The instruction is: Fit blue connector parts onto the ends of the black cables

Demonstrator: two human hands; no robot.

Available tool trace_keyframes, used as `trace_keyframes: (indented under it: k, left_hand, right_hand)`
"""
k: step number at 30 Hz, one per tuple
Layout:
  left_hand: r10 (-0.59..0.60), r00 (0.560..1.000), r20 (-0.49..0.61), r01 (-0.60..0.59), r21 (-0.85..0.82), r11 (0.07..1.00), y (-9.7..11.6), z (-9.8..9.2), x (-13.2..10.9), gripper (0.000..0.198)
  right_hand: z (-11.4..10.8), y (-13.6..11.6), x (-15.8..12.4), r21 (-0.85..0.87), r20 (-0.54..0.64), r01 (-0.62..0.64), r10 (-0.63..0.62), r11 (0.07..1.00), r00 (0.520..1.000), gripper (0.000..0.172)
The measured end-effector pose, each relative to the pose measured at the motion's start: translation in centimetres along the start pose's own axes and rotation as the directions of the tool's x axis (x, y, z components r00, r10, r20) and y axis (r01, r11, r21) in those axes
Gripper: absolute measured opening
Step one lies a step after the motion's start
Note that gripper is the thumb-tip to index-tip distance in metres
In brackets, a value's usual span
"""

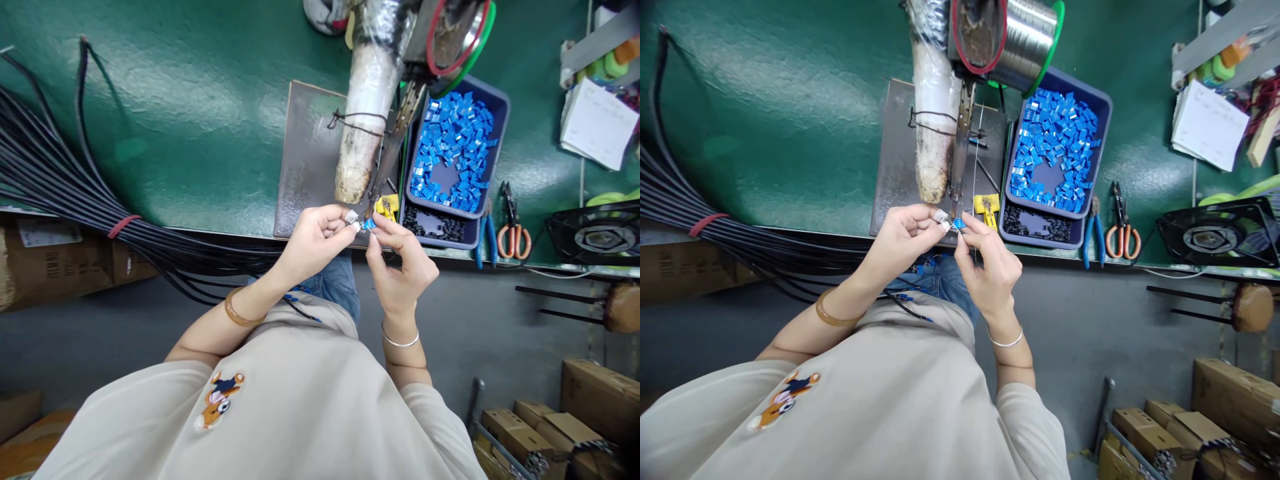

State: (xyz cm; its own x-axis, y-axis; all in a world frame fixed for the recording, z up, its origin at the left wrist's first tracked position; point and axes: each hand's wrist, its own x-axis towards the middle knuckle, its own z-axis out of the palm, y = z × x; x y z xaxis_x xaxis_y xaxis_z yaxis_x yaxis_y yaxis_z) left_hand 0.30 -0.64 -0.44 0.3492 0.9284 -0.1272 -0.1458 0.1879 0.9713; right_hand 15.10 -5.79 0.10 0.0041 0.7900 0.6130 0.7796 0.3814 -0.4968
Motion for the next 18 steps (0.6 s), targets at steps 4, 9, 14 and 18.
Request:
trace_keyframes:
  k: [4, 9, 14, 18]
  left_hand:
    - [-0.012, 0.998, 0.062, 0.013, -0.012, 1.000, 0.0, -0.1, 0.0, 0.017]
    - [-0.023, 0.994, 0.109, 0.032, -0.080, 0.996, 0.2, -0.1, 0.1, 0.016]
    - [-0.020, 0.995, 0.095, 0.032, -0.128, 0.991, 1.1, 0.1, 0.4, 0.017]
    - [-0.051, 0.992, 0.118, 0.065, -0.116, 0.991, 1.3, 0.0, 0.6, 0.020]
  right_hand:
    - [0.1, 0.1, 0.0, -0.055, -0.010, 0.049, -0.050, 0.997, 0.999, 0.012]
    - [0.3, 0.1, -0.1, -0.019, -0.033, 0.038, -0.039, 0.999, 0.999, 0.013]
    - [0.4, 0.2, 0.0, 0.037, -0.029, 0.003, -0.002, 0.999, 1.000, 0.010]
    - [0.2, 0.2, 0.1, 0.062, -0.002, -0.043, 0.043, 0.997, 0.999, 0.010]
